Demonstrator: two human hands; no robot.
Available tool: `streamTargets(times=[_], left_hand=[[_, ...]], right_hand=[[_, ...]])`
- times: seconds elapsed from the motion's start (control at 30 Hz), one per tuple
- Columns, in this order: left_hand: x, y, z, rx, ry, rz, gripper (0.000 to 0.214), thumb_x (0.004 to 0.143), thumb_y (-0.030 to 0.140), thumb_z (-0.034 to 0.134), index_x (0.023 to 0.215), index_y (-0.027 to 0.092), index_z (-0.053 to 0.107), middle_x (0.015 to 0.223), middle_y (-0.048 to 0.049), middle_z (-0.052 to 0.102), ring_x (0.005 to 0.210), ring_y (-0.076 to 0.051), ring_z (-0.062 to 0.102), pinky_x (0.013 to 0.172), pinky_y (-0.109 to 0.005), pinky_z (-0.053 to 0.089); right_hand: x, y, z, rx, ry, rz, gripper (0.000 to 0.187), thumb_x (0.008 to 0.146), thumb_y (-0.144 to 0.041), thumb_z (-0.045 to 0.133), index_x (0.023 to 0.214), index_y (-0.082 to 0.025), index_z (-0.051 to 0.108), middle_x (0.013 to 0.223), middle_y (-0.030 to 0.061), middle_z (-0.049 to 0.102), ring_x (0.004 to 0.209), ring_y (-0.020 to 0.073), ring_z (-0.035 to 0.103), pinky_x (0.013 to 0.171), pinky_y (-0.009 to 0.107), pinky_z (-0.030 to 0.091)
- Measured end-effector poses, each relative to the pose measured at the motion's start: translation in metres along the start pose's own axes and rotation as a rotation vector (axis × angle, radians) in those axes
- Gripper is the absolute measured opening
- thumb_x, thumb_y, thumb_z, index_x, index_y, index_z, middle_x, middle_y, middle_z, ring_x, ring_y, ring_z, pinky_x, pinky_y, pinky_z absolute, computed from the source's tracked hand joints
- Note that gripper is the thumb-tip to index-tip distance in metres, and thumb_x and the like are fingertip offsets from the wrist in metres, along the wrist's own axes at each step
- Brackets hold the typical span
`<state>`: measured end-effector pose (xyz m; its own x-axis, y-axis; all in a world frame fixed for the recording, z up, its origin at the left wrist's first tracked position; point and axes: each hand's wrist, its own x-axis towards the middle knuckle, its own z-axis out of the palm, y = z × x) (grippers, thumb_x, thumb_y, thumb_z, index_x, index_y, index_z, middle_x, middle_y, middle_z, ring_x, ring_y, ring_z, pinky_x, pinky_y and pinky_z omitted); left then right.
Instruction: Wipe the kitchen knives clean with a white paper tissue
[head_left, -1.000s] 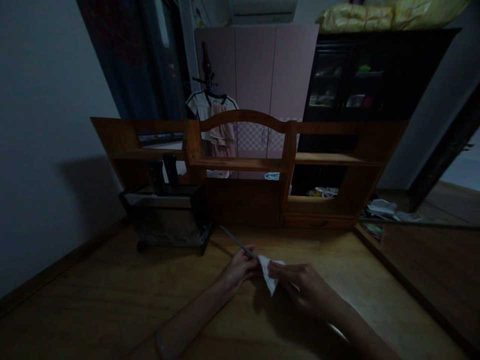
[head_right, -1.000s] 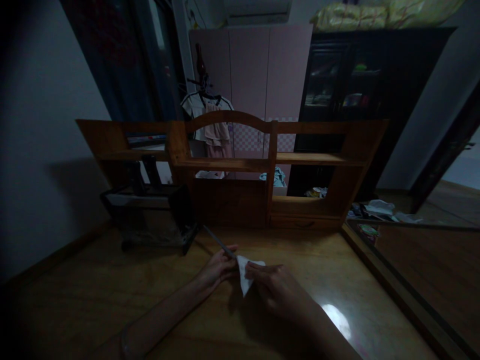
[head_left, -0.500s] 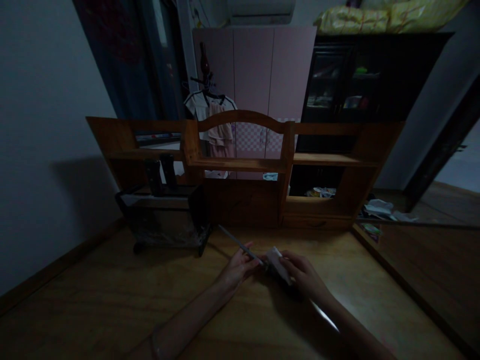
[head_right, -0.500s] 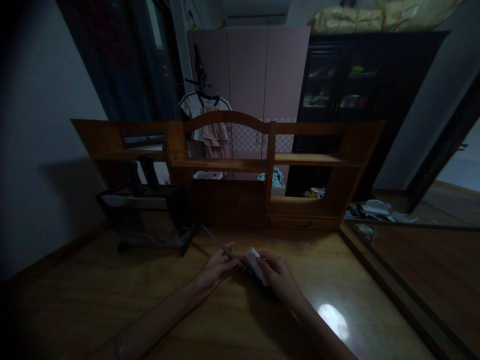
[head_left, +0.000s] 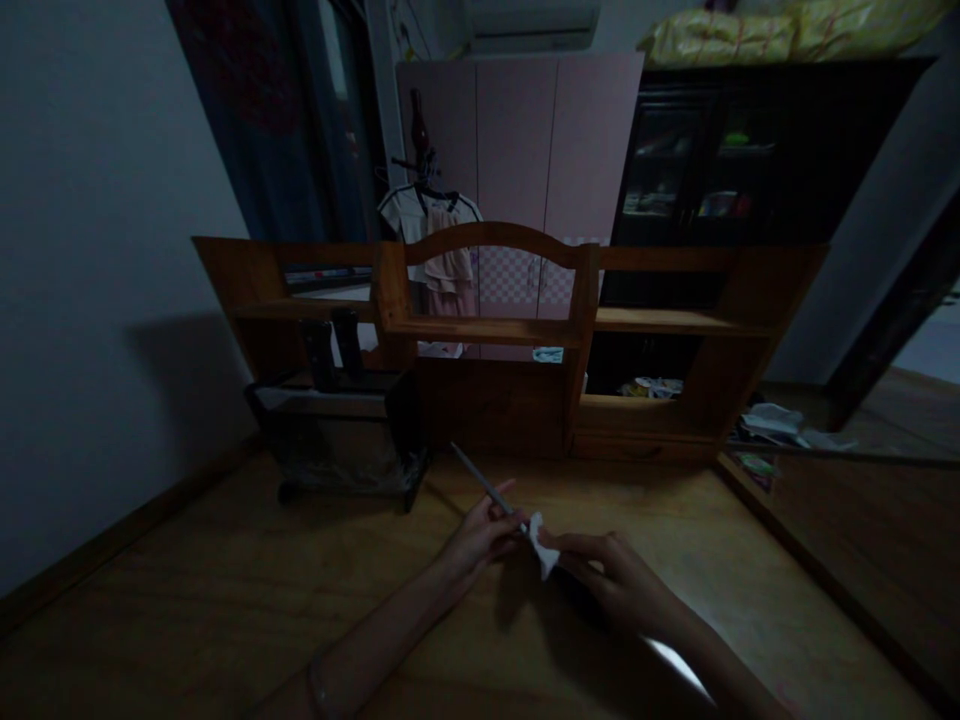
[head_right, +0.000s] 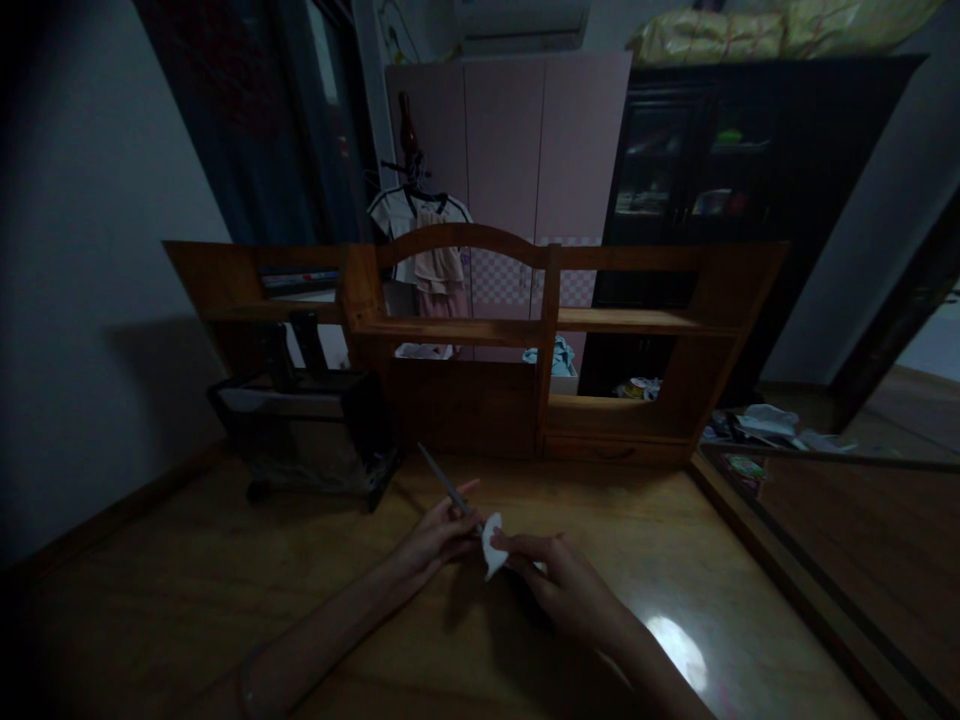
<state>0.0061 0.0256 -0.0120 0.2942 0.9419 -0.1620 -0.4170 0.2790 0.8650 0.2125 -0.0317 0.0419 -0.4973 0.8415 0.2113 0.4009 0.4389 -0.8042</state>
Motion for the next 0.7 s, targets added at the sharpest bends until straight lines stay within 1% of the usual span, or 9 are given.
streamTargets(times=[0.1, 0.23, 0.33, 0.43, 0.47, 0.53, 0.6, 0.63, 0.7], left_hand=[[0.001, 0.000, -0.004, 0.011, -0.001, -0.022, 0.072, 0.072, 0.016, 0.073, 0.136, 0.018, 0.040, 0.087, -0.0074, 0.067, 0.076, -0.017, 0.067, 0.065, -0.025, 0.053], [-0.001, 0.001, -0.004, 0.001, -0.036, -0.035, 0.073, 0.073, 0.017, 0.073, 0.137, 0.017, 0.038, 0.091, -0.0112, 0.069, 0.080, -0.020, 0.068, 0.069, -0.027, 0.054], [-0.001, 0.002, -0.004, 0.003, -0.056, -0.032, 0.073, 0.074, 0.018, 0.072, 0.137, 0.016, 0.036, 0.091, -0.0125, 0.069, 0.082, -0.022, 0.068, 0.070, -0.030, 0.054], [0.001, -0.002, -0.005, 0.025, -0.059, -0.016, 0.071, 0.073, 0.019, 0.073, 0.134, 0.014, 0.036, 0.090, -0.0128, 0.069, 0.081, -0.022, 0.069, 0.070, -0.030, 0.054], [0.003, -0.004, -0.006, 0.032, -0.061, -0.006, 0.070, 0.073, 0.020, 0.073, 0.132, 0.013, 0.037, 0.089, -0.0131, 0.069, 0.079, -0.022, 0.069, 0.070, -0.030, 0.053], [0.005, -0.008, -0.006, 0.034, -0.051, 0.007, 0.069, 0.071, 0.020, 0.075, 0.128, 0.012, 0.037, 0.088, -0.0125, 0.068, 0.078, -0.021, 0.068, 0.069, -0.029, 0.053], [0.007, -0.010, -0.006, 0.029, -0.026, 0.002, 0.071, 0.068, 0.021, 0.078, 0.126, 0.013, 0.037, 0.088, -0.0109, 0.067, 0.079, -0.021, 0.068, 0.071, -0.030, 0.053], [0.007, -0.011, -0.005, 0.026, -0.011, -0.002, 0.073, 0.067, 0.021, 0.079, 0.126, 0.013, 0.037, 0.088, -0.0102, 0.067, 0.080, -0.021, 0.068, 0.072, -0.031, 0.053], [0.006, -0.010, -0.004, 0.027, 0.022, 0.001, 0.076, 0.064, 0.022, 0.080, 0.126, 0.014, 0.037, 0.090, -0.0088, 0.065, 0.080, -0.021, 0.067, 0.072, -0.032, 0.053]], right_hand=[[-0.001, 0.001, -0.002, -0.048, -0.036, -0.011, 0.033, 0.092, -0.036, 0.046, 0.119, -0.029, 0.062, 0.108, 0.0051, 0.070, 0.095, 0.0252, 0.067, 0.084, 0.038, 0.051], [-0.005, 0.000, -0.010, -0.095, -0.071, -0.017, 0.031, 0.091, -0.032, 0.046, 0.116, -0.028, 0.064, 0.105, 0.0057, 0.071, 0.093, 0.0251, 0.067, 0.083, 0.038, 0.051], [-0.009, -0.003, -0.019, -0.139, -0.104, 0.016, 0.028, 0.088, -0.026, 0.049, 0.109, -0.026, 0.069, 0.091, 0.0040, 0.074, 0.078, 0.0216, 0.068, 0.071, 0.032, 0.052], [-0.008, -0.003, -0.027, -0.101, -0.154, 0.059, 0.025, 0.087, -0.026, 0.050, 0.094, -0.021, 0.073, 0.076, 0.0014, 0.072, 0.066, 0.0182, 0.064, 0.061, 0.027, 0.048], [-0.006, -0.002, -0.029, -0.072, -0.131, 0.065, 0.025, 0.088, -0.027, 0.049, 0.090, -0.020, 0.073, 0.075, 0.0015, 0.071, 0.067, 0.0183, 0.064, 0.061, 0.026, 0.048], [-0.002, 0.002, -0.027, -0.023, -0.016, 0.066, 0.027, 0.089, -0.031, 0.048, 0.087, -0.018, 0.071, 0.078, 0.0024, 0.071, 0.072, 0.0195, 0.064, 0.065, 0.027, 0.049], [0.002, 0.007, -0.021, 0.002, 0.106, 0.058, 0.028, 0.090, -0.034, 0.047, 0.094, -0.018, 0.070, 0.083, 0.0030, 0.071, 0.077, 0.0206, 0.064, 0.069, 0.029, 0.049], [0.003, 0.008, -0.017, 0.015, 0.133, 0.049, 0.029, 0.090, -0.035, 0.047, 0.099, -0.019, 0.069, 0.086, 0.0033, 0.071, 0.079, 0.0211, 0.065, 0.072, 0.030, 0.050], [0.004, 0.009, -0.008, 0.046, 0.114, 0.025, 0.032, 0.090, -0.036, 0.047, 0.111, -0.021, 0.066, 0.095, 0.0041, 0.072, 0.086, 0.0224, 0.066, 0.076, 0.032, 0.051]])
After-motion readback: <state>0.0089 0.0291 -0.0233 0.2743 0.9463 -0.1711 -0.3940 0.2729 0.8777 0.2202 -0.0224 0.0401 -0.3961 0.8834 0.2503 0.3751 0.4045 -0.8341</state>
